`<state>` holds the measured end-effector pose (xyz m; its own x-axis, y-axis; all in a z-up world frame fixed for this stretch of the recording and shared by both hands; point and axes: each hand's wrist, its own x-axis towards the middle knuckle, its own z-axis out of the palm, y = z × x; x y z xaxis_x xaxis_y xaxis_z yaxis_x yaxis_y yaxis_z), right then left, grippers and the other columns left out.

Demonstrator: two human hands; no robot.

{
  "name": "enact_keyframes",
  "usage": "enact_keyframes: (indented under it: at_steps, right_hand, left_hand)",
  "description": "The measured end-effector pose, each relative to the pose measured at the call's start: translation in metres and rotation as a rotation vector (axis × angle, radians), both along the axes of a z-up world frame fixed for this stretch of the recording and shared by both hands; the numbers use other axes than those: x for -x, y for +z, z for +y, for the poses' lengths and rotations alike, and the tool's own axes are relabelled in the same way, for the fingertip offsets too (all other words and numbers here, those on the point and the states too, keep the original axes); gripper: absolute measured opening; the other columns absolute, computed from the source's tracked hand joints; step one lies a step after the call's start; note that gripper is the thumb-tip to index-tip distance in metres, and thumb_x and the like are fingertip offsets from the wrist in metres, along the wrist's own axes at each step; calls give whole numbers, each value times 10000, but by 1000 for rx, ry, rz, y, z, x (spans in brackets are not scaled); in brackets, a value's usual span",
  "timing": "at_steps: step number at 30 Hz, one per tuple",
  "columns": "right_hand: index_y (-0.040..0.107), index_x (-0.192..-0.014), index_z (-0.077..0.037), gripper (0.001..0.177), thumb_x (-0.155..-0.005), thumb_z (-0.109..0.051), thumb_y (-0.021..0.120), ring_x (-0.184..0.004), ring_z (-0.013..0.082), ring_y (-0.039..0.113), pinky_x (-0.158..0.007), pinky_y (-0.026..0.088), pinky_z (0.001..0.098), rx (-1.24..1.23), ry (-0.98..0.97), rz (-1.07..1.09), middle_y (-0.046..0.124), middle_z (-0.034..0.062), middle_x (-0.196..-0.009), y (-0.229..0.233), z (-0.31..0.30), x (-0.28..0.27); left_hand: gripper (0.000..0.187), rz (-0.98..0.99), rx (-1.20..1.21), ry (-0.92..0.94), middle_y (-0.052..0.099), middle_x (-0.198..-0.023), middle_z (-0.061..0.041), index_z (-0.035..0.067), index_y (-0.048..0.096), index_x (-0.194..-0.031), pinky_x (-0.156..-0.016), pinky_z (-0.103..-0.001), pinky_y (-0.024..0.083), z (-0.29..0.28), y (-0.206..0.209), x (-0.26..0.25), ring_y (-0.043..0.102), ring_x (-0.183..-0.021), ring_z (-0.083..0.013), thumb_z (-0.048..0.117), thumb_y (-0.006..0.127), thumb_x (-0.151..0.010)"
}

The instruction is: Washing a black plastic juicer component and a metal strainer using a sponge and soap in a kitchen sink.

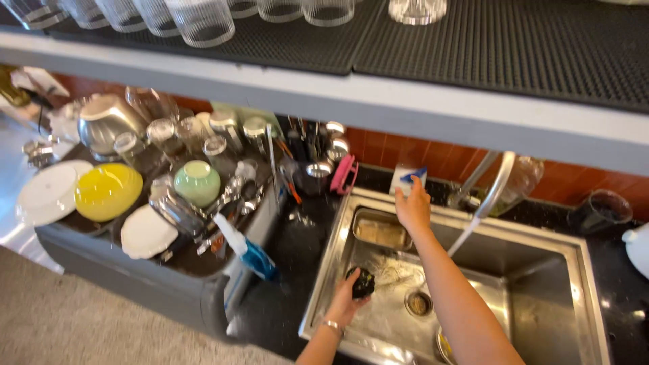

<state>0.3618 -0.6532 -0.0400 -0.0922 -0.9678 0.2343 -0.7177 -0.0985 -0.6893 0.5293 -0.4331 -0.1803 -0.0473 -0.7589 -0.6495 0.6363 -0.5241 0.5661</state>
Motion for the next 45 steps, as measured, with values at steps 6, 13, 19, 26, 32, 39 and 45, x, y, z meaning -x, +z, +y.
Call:
enact_keyframes:
  at_steps: [6,13,19,26,32,39,45]
  right_hand:
    - [422,-1529,-256,681,-973,-648,439,-1337,427,472,-1058,316,637,-468,-139,319,579,195,-1409,6,-62,-16]
    - [604,-1367,-154,589,-951,-559,498,-1267,338,561,-940,345,576,-195,-98,501,687,162,-1264,-21,-61,0]
    - [782,-1081,-170,294,-910,-404,730,-896,311,643,-860,409,465,307,-185,303,710,126,-855,48,41,-1]
    - [709,-989,-57,157,-919,-167,797,-774,130,650,-717,535,287,42,152,-444,715,44,-898,-22,188,21]
    - [638,-1208,-41,276,-946,-91,568,-977,288,622,-908,501,373,-176,103,-183,647,163,-1064,-46,222,50]
    - [568,-1284,54,409,-1005,-245,573,-1394,471,417,-1139,292,547,93,295,350,503,283,-1474,-20,227,74]
    - [627,-1304,-31,380,-1101,-313,472,-1295,396,550,-1118,406,477,-269,265,-86,650,228,-1343,-63,217,106]
  left_hand:
    - [562,93,-173,-17,712,-1179,-116,83,637,-1289,-874,-481,616,-14,32,-21,686,-1050,-273,508,706,-928]
    - [525,317,-184,-13,718,-1194,-113,138,620,-1310,-935,-579,569,-16,7,-21,679,-1089,-290,461,652,-897]
    - [408,498,-51,61,698,-1221,-134,120,638,-1261,-980,-597,543,-30,12,-6,645,-1119,-306,355,621,-927]
    - [409,584,135,-104,708,-1201,-64,148,653,-1244,-993,-601,520,-29,3,37,671,-1114,-277,426,530,-970]
    - [638,-108,111,-293,617,-1232,-70,214,527,-1329,-912,-583,511,-22,9,93,644,-1053,-255,687,332,-948]
    - [950,212,323,-216,642,-1329,-151,43,516,-1437,-1058,-372,524,-23,-5,133,641,-1210,-254,818,231,-966]
    - [842,-303,443,-276,645,-1245,-156,8,560,-1368,-983,-394,520,-10,-50,172,629,-1147,-269,727,282,-1029]
